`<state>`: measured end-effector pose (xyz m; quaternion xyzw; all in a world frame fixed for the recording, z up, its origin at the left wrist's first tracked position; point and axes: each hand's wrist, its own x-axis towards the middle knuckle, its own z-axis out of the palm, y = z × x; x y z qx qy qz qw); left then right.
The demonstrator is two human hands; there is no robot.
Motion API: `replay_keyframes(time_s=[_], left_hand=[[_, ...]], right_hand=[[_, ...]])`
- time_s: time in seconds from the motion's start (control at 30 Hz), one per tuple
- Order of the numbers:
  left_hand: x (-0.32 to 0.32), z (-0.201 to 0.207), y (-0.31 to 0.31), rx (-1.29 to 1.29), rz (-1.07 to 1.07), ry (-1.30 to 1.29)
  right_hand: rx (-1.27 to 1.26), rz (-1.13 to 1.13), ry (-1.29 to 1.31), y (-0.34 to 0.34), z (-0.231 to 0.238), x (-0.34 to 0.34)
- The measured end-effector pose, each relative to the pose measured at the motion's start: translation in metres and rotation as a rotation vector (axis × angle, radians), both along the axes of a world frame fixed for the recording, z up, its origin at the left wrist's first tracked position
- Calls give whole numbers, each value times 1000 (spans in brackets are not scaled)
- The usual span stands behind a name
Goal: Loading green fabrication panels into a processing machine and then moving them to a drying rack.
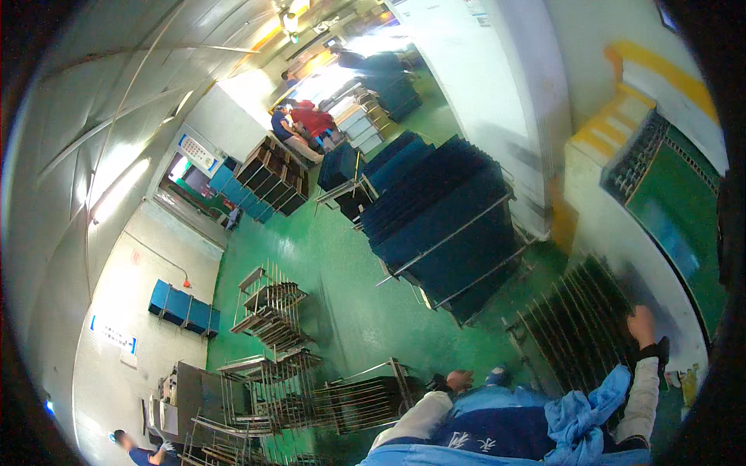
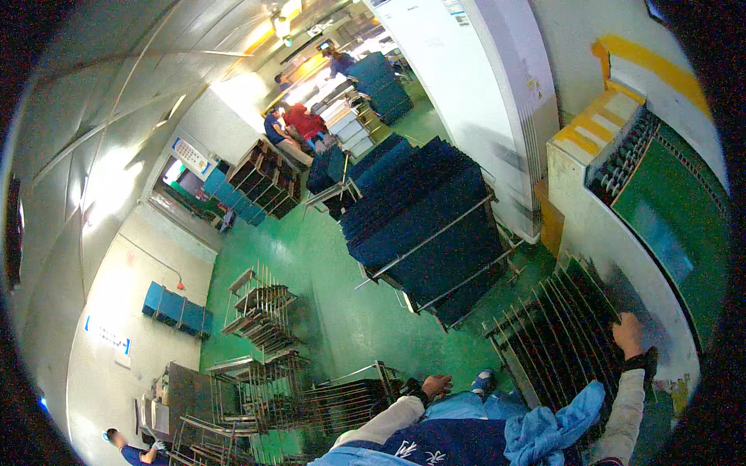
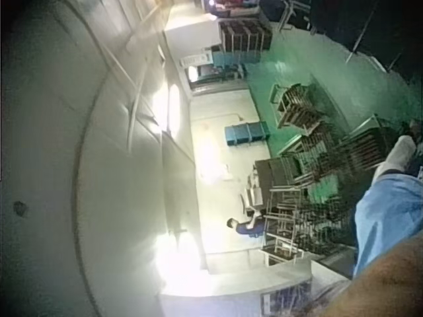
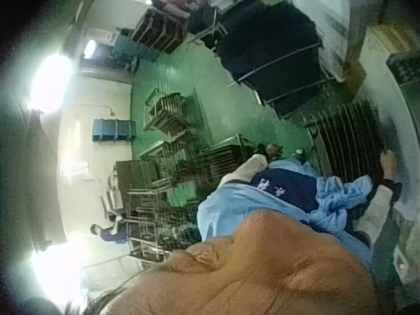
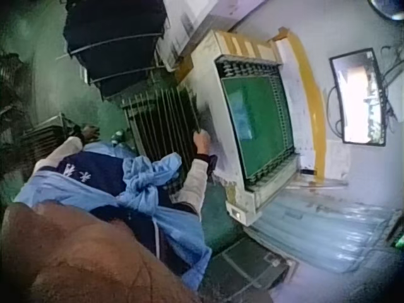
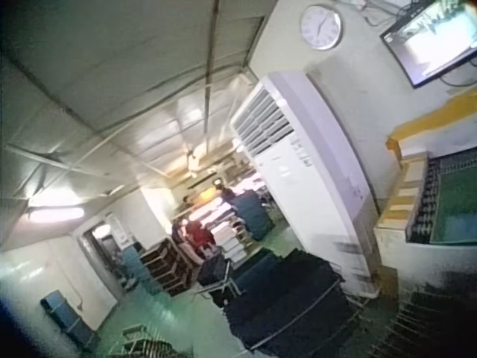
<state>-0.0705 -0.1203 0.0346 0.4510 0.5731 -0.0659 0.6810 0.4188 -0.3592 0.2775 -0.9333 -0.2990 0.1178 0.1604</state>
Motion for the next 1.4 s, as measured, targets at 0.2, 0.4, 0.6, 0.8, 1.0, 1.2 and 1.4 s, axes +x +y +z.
replay_keyframes(time_s=[0.2,0.4,0.6,0.8,1.0,1.2,1.4], left_hand=[[-12,-27,11,202,-326,-36],[14,14,32,131,-284,-124],[8,-4,48,141,-239,-232],[21,-26,67,112,-386,-144],[-7,-70,71,140,-455,-275],[10,-46,70,-32,-351,24],[-3,-51,68,-36,-298,-26]], right_hand=[[-35,-33,154,3,-8,12],[87,-85,64,-16,-51,29],[27,-127,206,14,17,-4],[-18,-123,-9,0,-2,4],[-42,-140,111,4,-14,14],[-64,-133,74,-11,-35,24],[-65,-153,75,7,-2,1]])
